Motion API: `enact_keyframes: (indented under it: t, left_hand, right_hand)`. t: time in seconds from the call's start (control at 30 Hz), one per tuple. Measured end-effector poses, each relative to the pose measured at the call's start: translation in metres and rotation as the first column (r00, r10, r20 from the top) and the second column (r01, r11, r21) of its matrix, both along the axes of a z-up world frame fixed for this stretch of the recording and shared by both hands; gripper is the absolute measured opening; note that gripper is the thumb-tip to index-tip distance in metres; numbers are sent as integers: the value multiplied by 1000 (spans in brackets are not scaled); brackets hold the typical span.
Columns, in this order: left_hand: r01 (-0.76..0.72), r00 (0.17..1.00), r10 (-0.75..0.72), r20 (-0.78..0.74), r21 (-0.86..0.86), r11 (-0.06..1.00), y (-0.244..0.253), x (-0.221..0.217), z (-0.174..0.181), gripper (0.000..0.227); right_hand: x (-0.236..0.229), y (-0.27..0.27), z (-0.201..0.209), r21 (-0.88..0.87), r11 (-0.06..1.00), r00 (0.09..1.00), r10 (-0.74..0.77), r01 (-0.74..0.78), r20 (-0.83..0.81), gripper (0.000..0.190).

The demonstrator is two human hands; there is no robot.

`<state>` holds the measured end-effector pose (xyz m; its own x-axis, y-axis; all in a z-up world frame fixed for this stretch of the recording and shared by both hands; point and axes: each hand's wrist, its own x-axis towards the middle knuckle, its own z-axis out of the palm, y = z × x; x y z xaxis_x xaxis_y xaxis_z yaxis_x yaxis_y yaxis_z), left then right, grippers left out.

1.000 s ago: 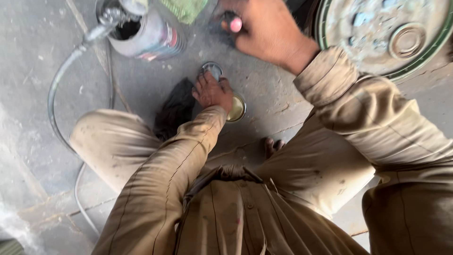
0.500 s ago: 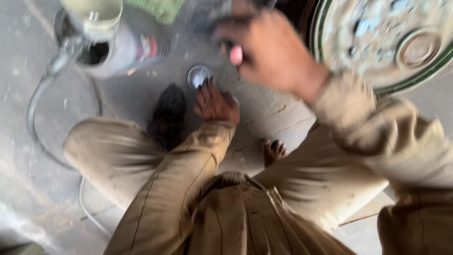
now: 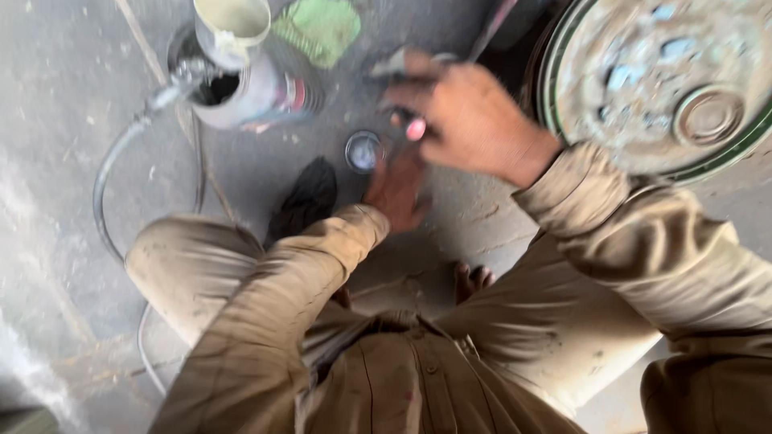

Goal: The person sits on the floor and uses a metal tool to stir a light-colored liquid inside a paint can. They repeatedly scrape the sides and bottom of the can to mix the contents thoroughly. The person then places the can down and briefly handles a cloth.

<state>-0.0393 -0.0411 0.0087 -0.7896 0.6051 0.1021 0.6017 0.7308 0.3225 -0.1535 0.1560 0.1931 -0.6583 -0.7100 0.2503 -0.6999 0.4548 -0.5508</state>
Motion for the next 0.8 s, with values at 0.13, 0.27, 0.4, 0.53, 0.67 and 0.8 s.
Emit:
enact_keyframes:
  t: [0.13,0.27,0.4,0.53,0.67,0.8]
  left_hand:
    - [-785,604,791,92,-99,611,17,-4,-13,44]
    - [-899,375,915,152,-181,399,27,-18,-10,46]
    - [-883,402,899,171,-187,430,26,-10,-15,44]
    - [-817,487,847,211,-232,527,19,3,-19,44]
    - [-793,554,814,173,-189,579,13,-22,-42,53]
    - [-740,585,775,239,-232,631,-7,4,-80,67]
  right_hand:
    - [3,13,-22,-46,999,1000,8,-7,4,39]
    - [-7,1,-12,-32,999,1000,23,-23,-8,38]
    - [-6,8,0,42,999,987,21,-28,158,41]
    - [8,19,13,-84,996,986,6,8,166,27]
    - [10,13,40,-186,982,982,68,-34,178,38]
    - [27,5,61,-265,964,954,89,-10,286,33]
